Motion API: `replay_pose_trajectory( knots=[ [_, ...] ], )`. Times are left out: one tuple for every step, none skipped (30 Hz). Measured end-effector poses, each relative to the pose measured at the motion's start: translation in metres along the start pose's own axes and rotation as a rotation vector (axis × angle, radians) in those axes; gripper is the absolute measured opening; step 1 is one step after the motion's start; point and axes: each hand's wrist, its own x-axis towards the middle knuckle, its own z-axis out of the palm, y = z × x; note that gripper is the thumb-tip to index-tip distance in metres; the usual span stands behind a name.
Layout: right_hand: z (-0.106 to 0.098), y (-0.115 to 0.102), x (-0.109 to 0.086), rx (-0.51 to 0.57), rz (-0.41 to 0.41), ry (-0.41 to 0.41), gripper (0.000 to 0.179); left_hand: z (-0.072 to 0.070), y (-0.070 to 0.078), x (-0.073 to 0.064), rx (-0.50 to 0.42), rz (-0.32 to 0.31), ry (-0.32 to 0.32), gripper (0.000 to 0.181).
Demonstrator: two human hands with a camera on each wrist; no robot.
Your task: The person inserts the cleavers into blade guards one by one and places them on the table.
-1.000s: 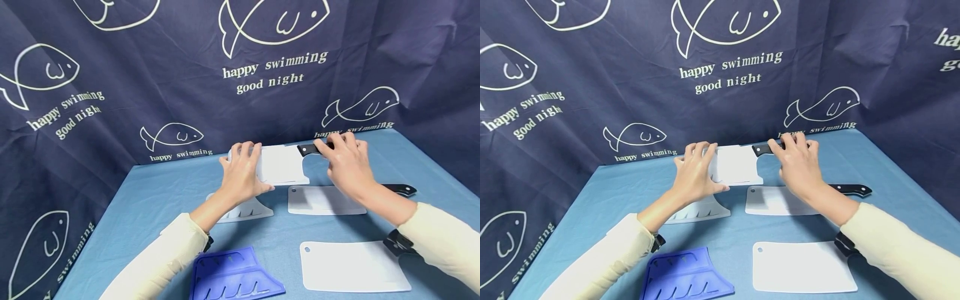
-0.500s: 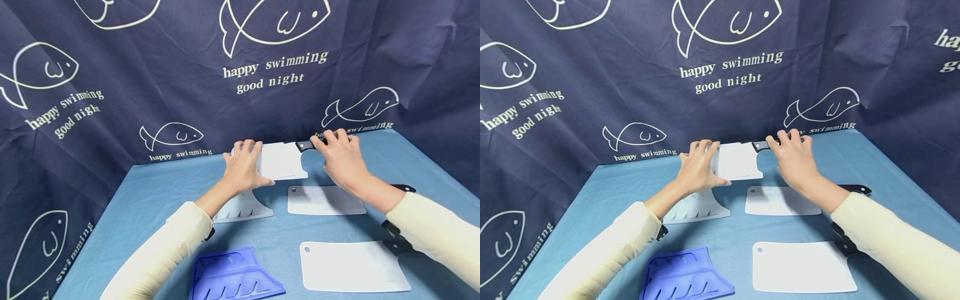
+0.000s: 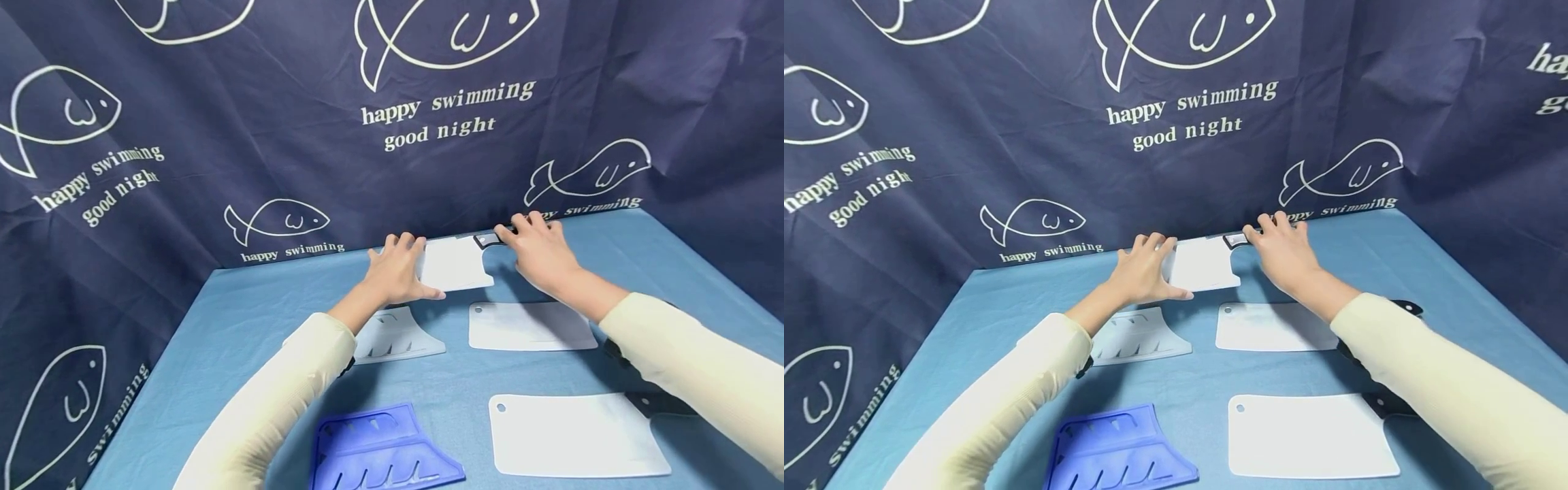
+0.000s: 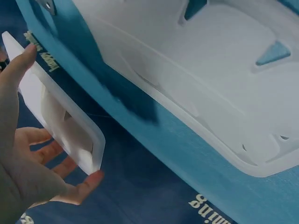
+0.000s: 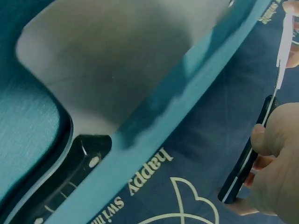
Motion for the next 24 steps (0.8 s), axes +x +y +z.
replay_pose_trajectory(
  knots=[
    [0.002,0.001,0.002,0.003,0.004,-0.023,0.053,0.002,-0.001,0.002,-0.006,-0.001,-0.016,0.108],
    [0.004,0.001,0.004,0.005,0.007,-0.044,0.053,0.004,-0.003,0.004,-0.011,-0.001,-0.032,0.108],
    [0.007,0.002,0.006,0.004,0.008,-0.066,0.052,0.006,-0.004,0.006,-0.017,0.000,-0.046,0.107],
    [0.009,0.002,0.007,0.002,0.009,-0.088,0.051,0.008,-0.005,0.008,-0.025,0.001,-0.062,0.106],
    [0.011,0.003,0.009,0.002,0.010,-0.112,0.051,0.010,-0.006,0.010,-0.035,0.002,-0.078,0.105],
    [0.013,0.003,0.011,0.000,0.011,-0.135,0.050,0.012,-0.006,0.011,-0.042,0.002,-0.092,0.104],
    [0.016,0.003,0.012,0.003,0.012,-0.157,0.050,0.015,-0.007,0.013,-0.049,0.003,-0.107,0.104],
    [0.019,0.004,0.014,0.006,0.014,-0.181,0.050,0.017,-0.008,0.014,-0.056,0.001,-0.124,0.103],
    [0.021,0.004,0.015,0.009,0.016,-0.206,0.050,0.020,-0.009,0.015,-0.063,-0.002,-0.143,0.103],
    [0.023,0.005,0.017,0.015,0.021,-0.228,0.050,0.022,-0.010,0.017,-0.072,-0.006,-0.163,0.103],
    [0.025,0.005,0.019,0.019,0.023,-0.251,0.050,0.024,-0.010,0.018,-0.083,-0.012,-0.183,0.104],
    [0.028,0.005,0.021,0.024,0.026,-0.271,0.049,0.026,-0.011,0.019,-0.093,-0.018,-0.204,0.105],
    [0.030,0.006,0.023,0.028,0.028,-0.289,0.049,0.028,-0.011,0.020,-0.105,-0.026,-0.225,0.105],
    [0.033,0.007,0.025,0.033,0.031,-0.303,0.049,0.030,-0.011,0.021,-0.118,-0.035,-0.244,0.105],
    [0.035,0.008,0.026,0.038,0.032,-0.316,0.049,0.031,-0.012,0.022,-0.132,-0.043,-0.261,0.105],
    [0.037,0.009,0.028,0.041,0.030,-0.324,0.048,0.032,-0.012,0.023,-0.145,-0.050,-0.275,0.105],
    [0.039,0.010,0.029,0.045,0.028,-0.330,0.047,0.034,-0.012,0.023,-0.155,-0.058,-0.286,0.104],
    [0.041,0.011,0.030,0.050,0.028,-0.333,0.047,0.035,-0.011,0.024,-0.160,-0.065,-0.294,0.104],
    [0.044,0.012,0.031,0.052,0.026,-0.339,0.046,0.035,-0.011,0.025,-0.165,-0.073,-0.303,0.104],
    [0.046,0.013,0.032,0.054,0.025,-0.346,0.045,0.036,-0.011,0.026,-0.170,-0.081,-0.311,0.103],
    [0.049,0.014,0.032,0.055,0.025,-0.357,0.045,0.036,-0.010,0.026,-0.172,-0.088,-0.322,0.103],
    [0.052,0.015,0.032,0.056,0.025,-0.365,0.044,0.037,-0.010,0.027,-0.171,-0.094,-0.331,0.103],
    [0.054,0.015,0.032,0.058,0.027,-0.377,0.044,0.037,-0.009,0.027,-0.166,-0.100,-0.341,0.103],
    [0.057,0.016,0.032,0.056,0.027,-0.386,0.044,0.037,-0.009,0.028,-0.161,-0.104,-0.351,0.104]
  ],
)
